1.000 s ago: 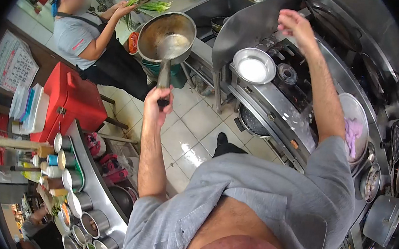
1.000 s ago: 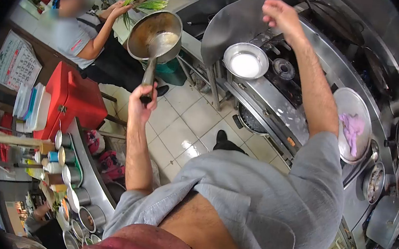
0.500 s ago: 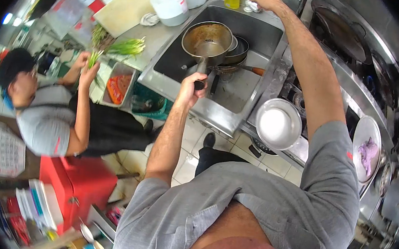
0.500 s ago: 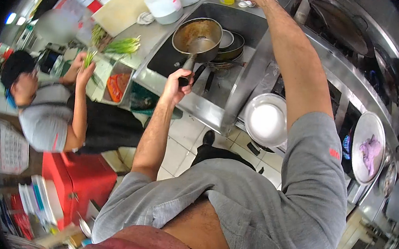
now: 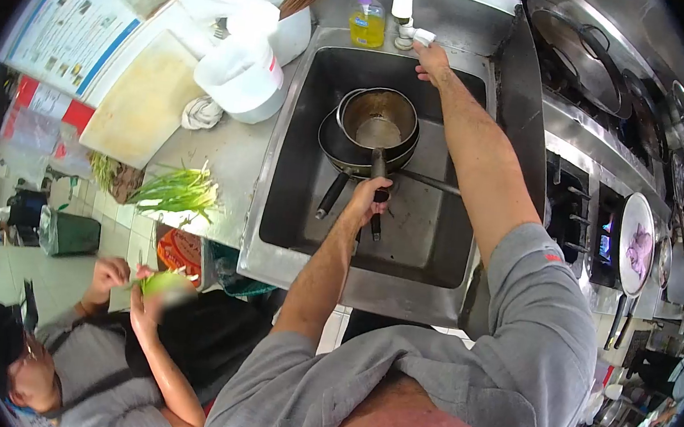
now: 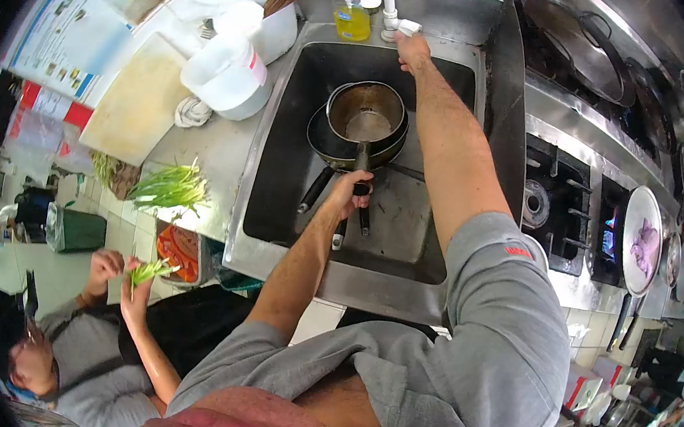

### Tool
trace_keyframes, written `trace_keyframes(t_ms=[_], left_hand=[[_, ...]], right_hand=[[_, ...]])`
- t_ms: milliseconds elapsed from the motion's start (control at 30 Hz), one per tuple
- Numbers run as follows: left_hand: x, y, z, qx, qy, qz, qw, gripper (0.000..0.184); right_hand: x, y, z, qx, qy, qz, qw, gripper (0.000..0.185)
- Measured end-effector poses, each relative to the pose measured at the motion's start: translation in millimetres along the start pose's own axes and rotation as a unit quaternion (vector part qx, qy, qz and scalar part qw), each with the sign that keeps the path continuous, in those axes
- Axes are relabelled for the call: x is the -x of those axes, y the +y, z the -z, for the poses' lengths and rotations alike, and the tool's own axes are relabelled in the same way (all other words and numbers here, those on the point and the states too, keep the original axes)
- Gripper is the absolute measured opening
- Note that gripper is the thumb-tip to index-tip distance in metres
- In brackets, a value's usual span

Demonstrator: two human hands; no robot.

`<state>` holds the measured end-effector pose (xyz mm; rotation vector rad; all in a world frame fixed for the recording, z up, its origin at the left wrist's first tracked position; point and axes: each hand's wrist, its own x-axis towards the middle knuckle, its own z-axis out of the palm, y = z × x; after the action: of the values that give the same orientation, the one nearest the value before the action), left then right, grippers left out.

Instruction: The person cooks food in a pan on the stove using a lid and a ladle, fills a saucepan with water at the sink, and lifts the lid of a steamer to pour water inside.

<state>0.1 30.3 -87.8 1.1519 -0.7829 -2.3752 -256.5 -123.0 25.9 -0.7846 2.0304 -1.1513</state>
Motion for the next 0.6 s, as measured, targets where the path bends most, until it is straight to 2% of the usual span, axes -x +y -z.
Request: trace_keyframes(t_ms=[33, 67, 133, 167, 233, 267, 367, 400, 600], left_hand=[[-2, 3, -1, 0.0, 0.012, 0.009, 1.0, 0.024], [-3, 1, 0, -0.002, 0.01, 0.015, 1.0, 0.024], [-2, 2, 3, -0.088, 0.121, -0.043, 0.988, 0.029], [-4, 1, 6, -0.092, 0.121, -0.043, 0.987, 0.029], [-8, -2, 13, -0.175, 0.141, -0.055, 0.973, 0.034], [-5, 2, 7, -0.212, 0.163, -0.058, 0.962, 0.036], [-8, 2, 6, -0.244, 0.165, -0.069, 0.953, 0.036], [-9, 3, 6, -0.261, 0.165, -0.072, 0.949, 0.034], [-10, 4, 7, -0.255, 0.157, -0.048, 0.953, 0.04]], right_hand=[[-8, 6, -3, -0.056, 0.016, -0.014, 0.998, 0.05], [-18, 12, -4, -0.056, 0.02, -0.019, 0.998, 0.05], [-41, 17, -8, -0.172, 0.065, -0.014, 0.983, 0.051], [-53, 20, -9, -0.175, 0.065, -0.016, 0.982, 0.051], [-78, 31, -4, -0.244, -0.018, -0.018, 0.969, 0.047], [-89, 33, 0, -0.249, -0.066, 0.014, 0.966, 0.041], [-101, 45, -2, -0.314, -0.026, 0.049, 0.948, 0.041], [-98, 44, -1, -0.328, -0.002, 0.056, 0.943, 0.047], [-98, 45, -3, -0.26, 0.027, 0.095, 0.961, 0.055]])
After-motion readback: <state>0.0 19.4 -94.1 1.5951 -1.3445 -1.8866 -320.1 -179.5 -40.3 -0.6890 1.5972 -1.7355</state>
